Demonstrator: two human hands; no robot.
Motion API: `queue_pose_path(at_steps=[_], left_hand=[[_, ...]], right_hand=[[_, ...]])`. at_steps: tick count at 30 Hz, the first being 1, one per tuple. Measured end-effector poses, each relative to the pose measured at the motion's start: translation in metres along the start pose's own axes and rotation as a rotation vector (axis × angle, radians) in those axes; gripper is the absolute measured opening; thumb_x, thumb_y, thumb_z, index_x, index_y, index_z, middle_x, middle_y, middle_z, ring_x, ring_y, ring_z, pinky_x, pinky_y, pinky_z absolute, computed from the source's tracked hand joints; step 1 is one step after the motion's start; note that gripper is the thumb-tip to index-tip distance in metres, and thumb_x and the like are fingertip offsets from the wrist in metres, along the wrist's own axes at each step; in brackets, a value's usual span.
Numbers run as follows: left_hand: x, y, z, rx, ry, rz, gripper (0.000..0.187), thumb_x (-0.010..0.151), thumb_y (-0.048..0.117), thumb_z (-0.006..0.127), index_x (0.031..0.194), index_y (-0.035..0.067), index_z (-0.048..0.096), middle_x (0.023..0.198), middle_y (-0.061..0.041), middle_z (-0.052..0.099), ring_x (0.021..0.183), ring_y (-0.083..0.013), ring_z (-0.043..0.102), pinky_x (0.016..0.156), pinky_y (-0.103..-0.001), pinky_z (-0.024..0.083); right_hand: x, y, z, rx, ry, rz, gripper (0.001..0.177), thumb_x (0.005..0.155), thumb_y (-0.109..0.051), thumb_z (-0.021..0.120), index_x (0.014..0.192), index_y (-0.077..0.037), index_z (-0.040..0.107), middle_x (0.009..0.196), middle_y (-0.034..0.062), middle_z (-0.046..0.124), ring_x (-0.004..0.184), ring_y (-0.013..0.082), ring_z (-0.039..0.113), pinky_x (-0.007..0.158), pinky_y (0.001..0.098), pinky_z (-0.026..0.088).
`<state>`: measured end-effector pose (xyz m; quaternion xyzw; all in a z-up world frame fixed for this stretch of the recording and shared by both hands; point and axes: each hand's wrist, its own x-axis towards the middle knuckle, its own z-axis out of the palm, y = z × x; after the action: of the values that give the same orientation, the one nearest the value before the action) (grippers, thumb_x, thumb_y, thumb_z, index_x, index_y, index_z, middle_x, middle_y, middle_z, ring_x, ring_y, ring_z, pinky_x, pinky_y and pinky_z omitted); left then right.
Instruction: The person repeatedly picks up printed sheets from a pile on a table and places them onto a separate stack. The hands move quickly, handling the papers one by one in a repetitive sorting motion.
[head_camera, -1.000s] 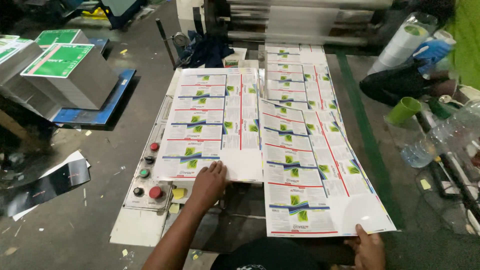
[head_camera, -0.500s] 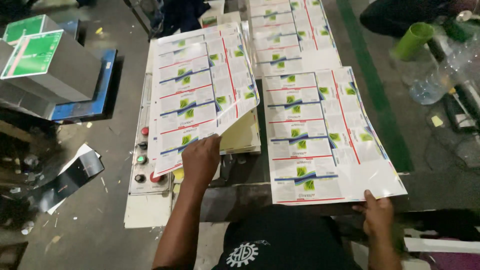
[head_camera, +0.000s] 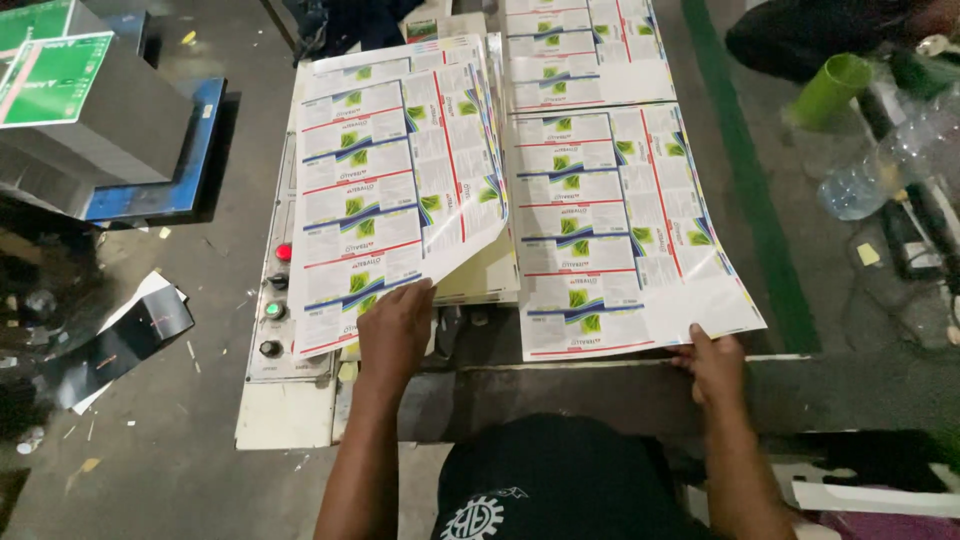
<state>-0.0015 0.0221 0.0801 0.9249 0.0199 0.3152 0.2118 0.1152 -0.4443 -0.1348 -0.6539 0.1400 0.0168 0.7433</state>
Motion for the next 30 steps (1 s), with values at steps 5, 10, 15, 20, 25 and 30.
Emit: queue_pose_path(at_steps=[5, 10, 15, 20, 25, 30], left_hand=[[0.005, 0.009, -0.003, -0.062, 0.104, -0.008, 0.014, 0.092, 0.013, 0.073, 0.105, 0.008, 0.076, 0.093, -0.015, 0.076, 0.080, -0.0331, 0.074, 0.068, -0.043, 0.058], [-0.012, 0.021, 0.024, -0.203, 0.067, 0.098, 0.016, 0.088, 0.013, 0.075, 0.102, 0.007, 0.075, 0.097, -0.015, 0.077, 0.080, -0.0330, 0.074, 0.068, -0.041, 0.060], [-0.033, 0.065, 0.078, -0.267, -0.103, 0.234, 0.020, 0.092, 0.020, 0.073, 0.107, 0.007, 0.074, 0.109, -0.011, 0.076, 0.098, -0.0327, 0.071, 0.086, -0.045, 0.055], [-0.039, 0.080, 0.094, -0.241, -0.408, 0.396, 0.030, 0.089, 0.030, 0.075, 0.099, 0.002, 0.069, 0.107, -0.016, 0.073, 0.102, -0.0346, 0.070, 0.089, -0.048, 0.052], [-0.011, 0.036, 0.068, -0.238, -0.467, 0.290, 0.027, 0.089, 0.026, 0.071, 0.103, 0.003, 0.070, 0.111, -0.015, 0.073, 0.102, -0.0338, 0.070, 0.090, -0.046, 0.053], [0.014, -0.053, 0.067, 0.097, -0.327, 0.118, 0.039, 0.093, 0.031, 0.066, 0.125, 0.009, 0.068, 0.138, -0.015, 0.064, 0.132, -0.0341, 0.055, 0.107, -0.050, 0.042]], right_hand=[[0.013, -0.015, 0.014, -0.052, 0.022, 0.179, 0.040, 0.106, -0.028, 0.057, 0.135, -0.002, 0.049, 0.107, 0.0179, 0.072, 0.082, 0.0268, 0.072, 0.063, 0.0396, 0.056], [-0.030, -0.031, 0.038, -0.292, -0.002, 0.319, 0.054, 0.104, -0.025, 0.055, 0.155, -0.008, 0.048, 0.113, 0.0198, 0.077, 0.088, 0.0282, 0.073, 0.066, 0.0403, 0.057], [-0.026, 0.001, 0.089, -0.305, -0.524, 0.281, 0.054, 0.096, -0.028, 0.059, 0.147, -0.011, 0.052, 0.113, 0.0152, 0.080, 0.086, 0.0250, 0.077, 0.064, 0.0360, 0.061], [-0.042, 0.007, 0.124, -0.110, -0.747, 0.165, 0.046, 0.098, -0.028, 0.061, 0.137, -0.004, 0.057, 0.107, 0.0084, 0.074, 0.085, 0.0171, 0.072, 0.064, 0.0324, 0.061], [-0.033, 0.009, 0.101, -0.012, -0.505, 0.229, 0.038, 0.097, -0.024, 0.064, 0.123, 0.004, 0.064, 0.094, 0.0182, 0.075, 0.073, 0.0263, 0.070, 0.057, 0.0381, 0.056], [-0.044, 0.000, 0.069, 0.175, -0.099, 0.083, 0.030, 0.097, -0.016, 0.062, 0.124, -0.004, 0.064, 0.100, 0.0113, 0.071, 0.079, 0.0205, 0.066, 0.060, 0.0376, 0.054]])
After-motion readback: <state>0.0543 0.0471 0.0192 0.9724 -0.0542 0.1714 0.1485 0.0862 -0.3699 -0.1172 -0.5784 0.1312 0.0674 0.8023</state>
